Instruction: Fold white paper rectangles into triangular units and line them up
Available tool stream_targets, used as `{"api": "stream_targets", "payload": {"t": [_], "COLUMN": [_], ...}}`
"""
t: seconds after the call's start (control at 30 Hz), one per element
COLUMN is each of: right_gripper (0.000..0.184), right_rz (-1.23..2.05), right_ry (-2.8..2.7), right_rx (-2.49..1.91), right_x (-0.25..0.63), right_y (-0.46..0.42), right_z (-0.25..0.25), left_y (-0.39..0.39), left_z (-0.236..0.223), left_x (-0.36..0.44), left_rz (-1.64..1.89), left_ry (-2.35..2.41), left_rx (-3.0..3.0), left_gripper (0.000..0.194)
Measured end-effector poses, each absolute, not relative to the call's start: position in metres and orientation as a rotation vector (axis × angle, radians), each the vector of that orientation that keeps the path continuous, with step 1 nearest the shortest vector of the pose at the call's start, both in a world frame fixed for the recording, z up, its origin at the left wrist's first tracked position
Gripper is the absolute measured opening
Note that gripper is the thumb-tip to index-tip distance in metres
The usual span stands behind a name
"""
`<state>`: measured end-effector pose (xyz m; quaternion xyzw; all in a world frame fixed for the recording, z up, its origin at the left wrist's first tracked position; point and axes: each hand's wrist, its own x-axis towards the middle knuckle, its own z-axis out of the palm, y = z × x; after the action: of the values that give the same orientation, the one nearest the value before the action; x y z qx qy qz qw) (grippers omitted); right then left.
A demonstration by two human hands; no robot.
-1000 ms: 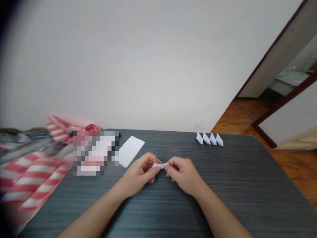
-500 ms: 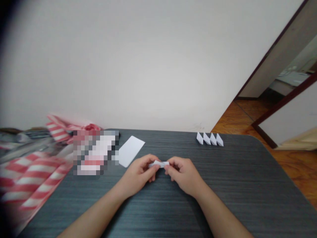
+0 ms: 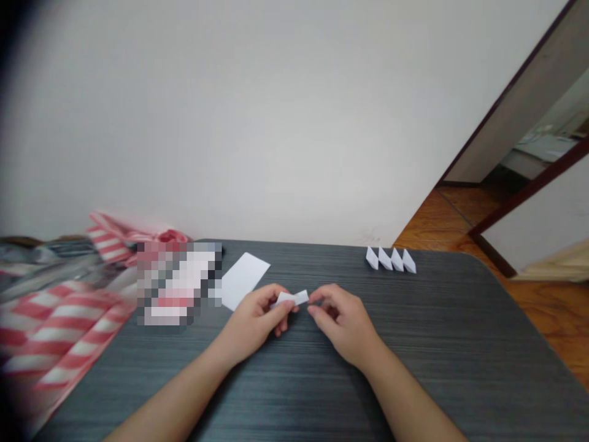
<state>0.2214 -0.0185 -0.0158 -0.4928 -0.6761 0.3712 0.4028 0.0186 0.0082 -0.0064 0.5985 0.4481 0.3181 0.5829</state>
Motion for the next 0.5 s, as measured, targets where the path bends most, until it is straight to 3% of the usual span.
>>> {"api": "stream_targets", "payload": {"t": [0.17,0.5], "right_gripper": [0.018,0.022], "right_rz": [0.659,0.677], "right_ry": [-1.931,-1.952], "right_rx": [-1.132,-1.127], "right_x": [0.2235,0.2242], "right_y": [-0.0186,-0.0170], "right_z": [-0.0060,-0.0093], "left_y": [0.0082,0.0076], "left_z": [-0.0089,-0.0124], "left_x": [0.0189,0.0189], "left_rz": [0.757,0.779], "left_ry": [1.037,1.027], "left_rx": [1.366,1.405], "left_gripper": [0.026,0.022]}}
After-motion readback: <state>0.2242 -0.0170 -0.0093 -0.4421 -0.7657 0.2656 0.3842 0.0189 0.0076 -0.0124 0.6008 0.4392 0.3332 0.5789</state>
